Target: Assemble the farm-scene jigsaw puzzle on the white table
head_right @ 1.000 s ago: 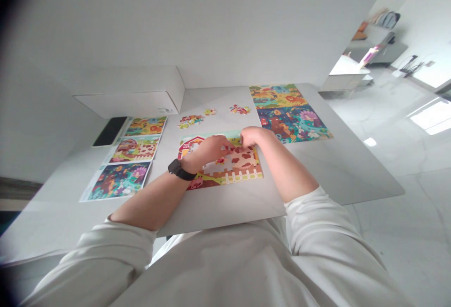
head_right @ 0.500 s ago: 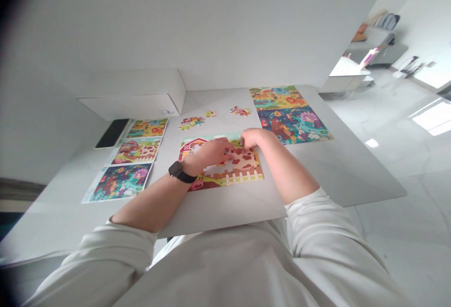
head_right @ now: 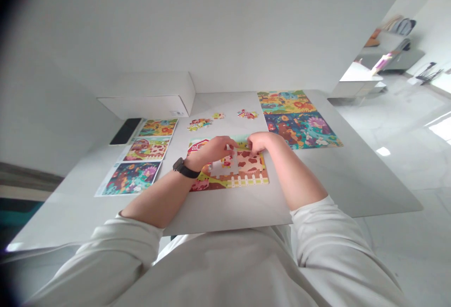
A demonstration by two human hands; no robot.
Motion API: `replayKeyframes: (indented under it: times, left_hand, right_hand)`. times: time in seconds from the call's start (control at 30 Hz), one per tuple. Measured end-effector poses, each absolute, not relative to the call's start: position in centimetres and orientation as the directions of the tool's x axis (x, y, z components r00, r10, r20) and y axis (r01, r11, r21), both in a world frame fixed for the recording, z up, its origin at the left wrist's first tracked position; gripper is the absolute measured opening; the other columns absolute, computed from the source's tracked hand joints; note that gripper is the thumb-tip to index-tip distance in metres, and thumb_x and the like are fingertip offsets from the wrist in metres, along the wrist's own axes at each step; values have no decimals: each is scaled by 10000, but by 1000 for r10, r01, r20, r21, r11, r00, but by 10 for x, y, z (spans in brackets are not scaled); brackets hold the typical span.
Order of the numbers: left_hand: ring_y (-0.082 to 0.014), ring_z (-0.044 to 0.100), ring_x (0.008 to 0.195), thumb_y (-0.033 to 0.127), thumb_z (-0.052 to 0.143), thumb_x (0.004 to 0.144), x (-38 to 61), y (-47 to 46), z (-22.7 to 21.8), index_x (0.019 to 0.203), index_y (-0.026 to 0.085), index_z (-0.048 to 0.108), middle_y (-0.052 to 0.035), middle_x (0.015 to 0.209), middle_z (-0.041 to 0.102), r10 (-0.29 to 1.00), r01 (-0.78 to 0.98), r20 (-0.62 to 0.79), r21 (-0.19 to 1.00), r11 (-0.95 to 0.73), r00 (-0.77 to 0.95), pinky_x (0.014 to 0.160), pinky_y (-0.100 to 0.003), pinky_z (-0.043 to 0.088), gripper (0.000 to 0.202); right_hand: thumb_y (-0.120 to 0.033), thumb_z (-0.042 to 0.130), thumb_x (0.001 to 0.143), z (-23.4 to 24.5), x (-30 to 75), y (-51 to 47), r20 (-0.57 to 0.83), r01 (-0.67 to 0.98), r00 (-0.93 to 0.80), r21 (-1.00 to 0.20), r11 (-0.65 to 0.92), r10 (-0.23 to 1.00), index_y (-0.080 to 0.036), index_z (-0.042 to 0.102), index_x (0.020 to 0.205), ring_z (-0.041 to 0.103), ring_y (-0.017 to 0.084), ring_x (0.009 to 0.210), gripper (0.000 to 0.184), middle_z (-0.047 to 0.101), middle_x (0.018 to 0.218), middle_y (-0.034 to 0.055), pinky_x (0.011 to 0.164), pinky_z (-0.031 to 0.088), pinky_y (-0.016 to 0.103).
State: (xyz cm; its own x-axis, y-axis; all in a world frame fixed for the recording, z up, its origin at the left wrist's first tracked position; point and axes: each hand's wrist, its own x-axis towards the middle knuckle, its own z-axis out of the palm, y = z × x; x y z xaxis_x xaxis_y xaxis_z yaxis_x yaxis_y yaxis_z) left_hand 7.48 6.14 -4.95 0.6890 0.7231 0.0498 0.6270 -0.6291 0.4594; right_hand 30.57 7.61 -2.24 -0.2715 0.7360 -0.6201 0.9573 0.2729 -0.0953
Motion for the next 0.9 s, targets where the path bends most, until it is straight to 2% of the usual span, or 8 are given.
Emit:
replayKeyframes:
  times: [0.1,0.17,0.27,0.37,0.5,0.6,0.73,0.9]
  left_hand:
    - [-170,699,844,278,688,907,62,70,-33,1131,231,796,-45,1027,790,784,630,122,527,-571,608,832,-281,523,253]
    - [-170,699,830,334,713,903,54,73,-24,1082,226,791,-39,984,789,801,651,117,521,-552,587,807,-280,510,223]
    - [-201,704,864,443,794,827,47,69,-22,1040,228,767,-39,1002,781,776,705,1,419,-573,630,778,-287,497,304]
    - [-248,706,981,527,850,746,50,58,-29,1113,234,728,-60,1114,757,732,728,-115,286,-623,671,788,-295,495,485]
    - [-255,704,1023,483,855,755,60,46,-34,1120,253,703,-65,1198,713,707,729,-179,189,-657,684,802,-302,496,458]
    - [-255,706,1007,446,837,786,65,43,-32,1119,241,701,-74,1217,696,689,723,-221,174,-668,690,794,-312,497,414]
    - [-285,703,1057,460,839,784,65,45,-33,1179,226,682,-95,1234,693,709,741,-220,145,-655,670,827,-332,506,485]
    - [-292,714,1046,463,852,768,63,46,-36,1143,227,697,-95,1219,698,726,763,-238,144,-631,645,835,-333,513,470]
  right_hand:
    - [-492,921,639,-24,306,77,-623,958,-274,-110,265,733,-234,773,1170,707,238,878,609,795,1061,46,662,457,289]
    - [-501,924,633,-25,307,77,-624,958,-275,-108,267,732,-233,776,1153,705,241,874,604,794,1053,49,656,452,292]
    - [-482,924,638,-24,306,76,-614,959,-270,-102,264,742,-230,775,1157,704,240,878,597,793,1053,53,655,448,294]
    - [-460,923,643,-23,306,74,-601,962,-264,-107,252,754,-244,781,1162,707,242,889,579,793,1059,47,668,455,293]
    - [-454,926,652,-21,306,73,-601,960,-272,-114,256,751,-279,793,1118,707,251,910,515,790,1062,35,687,462,289]
    - [-437,927,662,-20,305,73,-603,960,-268,-106,258,752,-287,791,1117,707,257,913,498,787,1068,35,684,461,292]
    - [-386,932,669,-19,303,72,-599,963,-258,-102,247,758,-275,788,1139,709,262,922,504,790,1085,46,702,466,295]
    - [-354,897,733,-15,302,68,-593,965,-257,-110,240,763,-228,779,1187,705,247,936,486,788,1126,80,722,451,287]
